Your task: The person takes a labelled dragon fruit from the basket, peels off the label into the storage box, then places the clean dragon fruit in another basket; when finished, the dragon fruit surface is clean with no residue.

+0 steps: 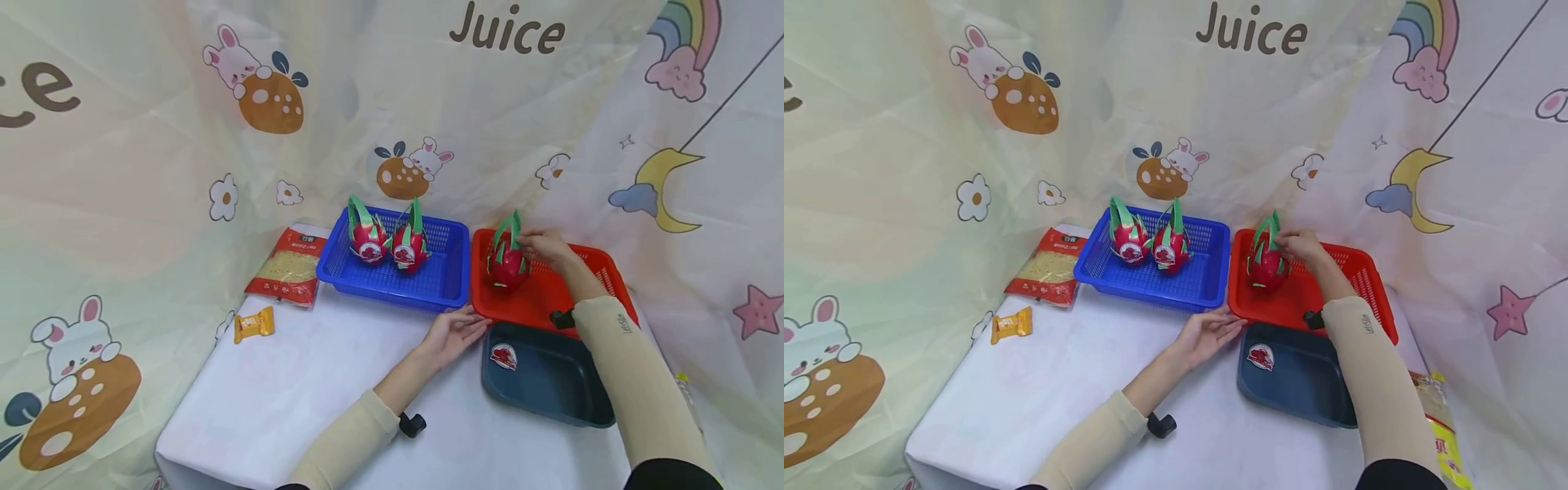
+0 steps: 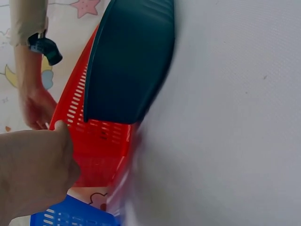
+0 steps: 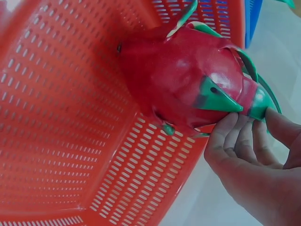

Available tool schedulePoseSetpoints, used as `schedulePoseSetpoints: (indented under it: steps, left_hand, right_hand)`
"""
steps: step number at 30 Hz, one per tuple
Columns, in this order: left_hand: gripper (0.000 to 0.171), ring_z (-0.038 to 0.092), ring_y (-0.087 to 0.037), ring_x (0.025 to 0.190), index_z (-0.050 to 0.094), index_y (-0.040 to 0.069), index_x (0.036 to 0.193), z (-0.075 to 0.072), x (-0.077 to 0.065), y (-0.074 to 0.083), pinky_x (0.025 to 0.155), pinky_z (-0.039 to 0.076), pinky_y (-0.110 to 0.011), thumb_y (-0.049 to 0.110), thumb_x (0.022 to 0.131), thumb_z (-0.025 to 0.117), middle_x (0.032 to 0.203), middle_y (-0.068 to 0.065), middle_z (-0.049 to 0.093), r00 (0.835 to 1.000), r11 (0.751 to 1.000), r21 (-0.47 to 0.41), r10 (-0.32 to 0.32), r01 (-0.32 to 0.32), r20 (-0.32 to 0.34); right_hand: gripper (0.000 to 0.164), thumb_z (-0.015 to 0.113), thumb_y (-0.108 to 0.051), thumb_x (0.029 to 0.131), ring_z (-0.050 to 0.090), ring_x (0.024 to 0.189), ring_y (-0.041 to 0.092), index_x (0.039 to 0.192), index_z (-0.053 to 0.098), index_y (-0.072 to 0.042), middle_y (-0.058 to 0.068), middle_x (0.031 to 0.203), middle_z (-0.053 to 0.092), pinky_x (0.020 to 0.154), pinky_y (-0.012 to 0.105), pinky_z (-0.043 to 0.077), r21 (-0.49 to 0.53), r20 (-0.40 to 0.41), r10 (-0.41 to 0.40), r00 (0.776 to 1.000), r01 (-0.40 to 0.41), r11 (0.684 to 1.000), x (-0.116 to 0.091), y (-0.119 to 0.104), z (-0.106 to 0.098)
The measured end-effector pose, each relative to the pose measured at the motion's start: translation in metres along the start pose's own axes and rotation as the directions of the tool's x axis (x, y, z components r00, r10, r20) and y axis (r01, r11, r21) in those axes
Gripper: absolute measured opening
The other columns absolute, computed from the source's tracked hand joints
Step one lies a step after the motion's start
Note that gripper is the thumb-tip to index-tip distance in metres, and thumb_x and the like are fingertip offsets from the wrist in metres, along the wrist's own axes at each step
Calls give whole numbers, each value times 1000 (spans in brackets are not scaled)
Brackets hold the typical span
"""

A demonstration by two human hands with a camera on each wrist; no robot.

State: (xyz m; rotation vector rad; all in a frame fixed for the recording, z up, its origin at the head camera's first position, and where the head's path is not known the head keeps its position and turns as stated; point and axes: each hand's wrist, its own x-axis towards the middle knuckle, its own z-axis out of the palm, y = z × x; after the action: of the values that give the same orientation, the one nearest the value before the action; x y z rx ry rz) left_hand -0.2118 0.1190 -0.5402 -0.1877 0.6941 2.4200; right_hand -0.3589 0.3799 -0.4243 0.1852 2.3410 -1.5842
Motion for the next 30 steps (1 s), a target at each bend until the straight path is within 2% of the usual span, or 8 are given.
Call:
schedulePoseSetpoints:
  steps: [3, 7, 9, 12, 17, 21, 24, 30]
  left_hand:
    - [47, 56, -41, 136, 50, -4, 146, -1, 0, 0, 117, 42, -46, 4, 100, 52, 133, -22, 63, 1000, 1000, 2, 6, -6, 3]
    - [42, 58, -40, 133, 53, -4, 141, -4, -2, 0, 117, 43, -46, 5, 100, 53, 136, -23, 64, 1000, 1000, -21, 10, -10, -4]
    - [42, 59, -40, 132, 53, -5, 141, -5, -2, 0, 117, 43, -46, 6, 100, 54, 136, -24, 63, 1000, 999, -30, 12, -13, -4]
    - [45, 59, -40, 132, 51, -6, 143, -5, -3, 0, 117, 43, -45, 7, 100, 56, 138, -24, 62, 1000, 999, -37, 4, -3, 3]
    - [48, 58, -40, 134, 49, -7, 145, -2, -5, 1, 117, 43, -45, 8, 100, 55, 138, -24, 62, 1000, 1000, -5, 0, 0, 9]
    - [48, 57, -40, 135, 49, -8, 146, -2, -6, 1, 117, 43, -45, 6, 100, 54, 137, -24, 62, 1000, 1000, 18, 16, -16, 12]
    - [48, 57, -40, 135, 49, -9, 146, -2, -7, 1, 117, 43, -44, 6, 100, 53, 138, -24, 62, 1000, 1000, 14, 17, -17, 14]
    - [48, 56, -41, 136, 48, -9, 146, -3, -9, 2, 117, 43, -44, 6, 100, 54, 140, -25, 60, 1000, 999, 31, 15, -16, 11]
  right_hand:
    - [53, 52, -21, 111, 58, 93, 13, 151, 38, 9, 3, 111, 59, 92, 29, 56, -27, 22, -14, 1000, 14, 1000, 6, -2, 4]
    - [54, 50, -20, 111, 59, 100, 17, 153, 36, 11, 14, 126, 56, 100, 33, 56, -75, 41, -20, 999, 23, 997, 13, -2, 10]
    - [54, 49, -19, 112, 57, 108, 22, 155, 34, 11, 23, 137, 50, 108, 40, 52, -77, 49, -11, 999, 14, 997, 17, 0, 12]
    - [56, 47, -19, 112, 56, 113, 24, 156, 30, 11, 26, 145, 45, 115, 45, 46, -75, 52, 5, 999, -1, 997, 20, 2, 14]
    - [57, 49, -19, 111, 59, 103, 14, 155, 32, 12, 21, 137, 50, 111, 42, 50, -84, 50, -6, 999, 10, 996, 21, 3, 15]
    - [56, 50, -18, 111, 61, 104, 12, 155, 33, 13, 25, 143, 49, 109, 39, 51, -76, 40, -9, 999, 12, 997, 22, 2, 18]
    - [54, 52, -17, 111, 62, 105, 12, 153, 37, 13, 25, 142, 51, 108, 38, 52, -60, 3, -12, 1000, 12, 998, 22, 2, 21]
    - [49, 59, -17, 107, 68, 97, 10, 146, 50, 13, 20, 126, 64, 106, 44, 53, -76, -108, -42, 993, 34, 997, 11, 2, 28]
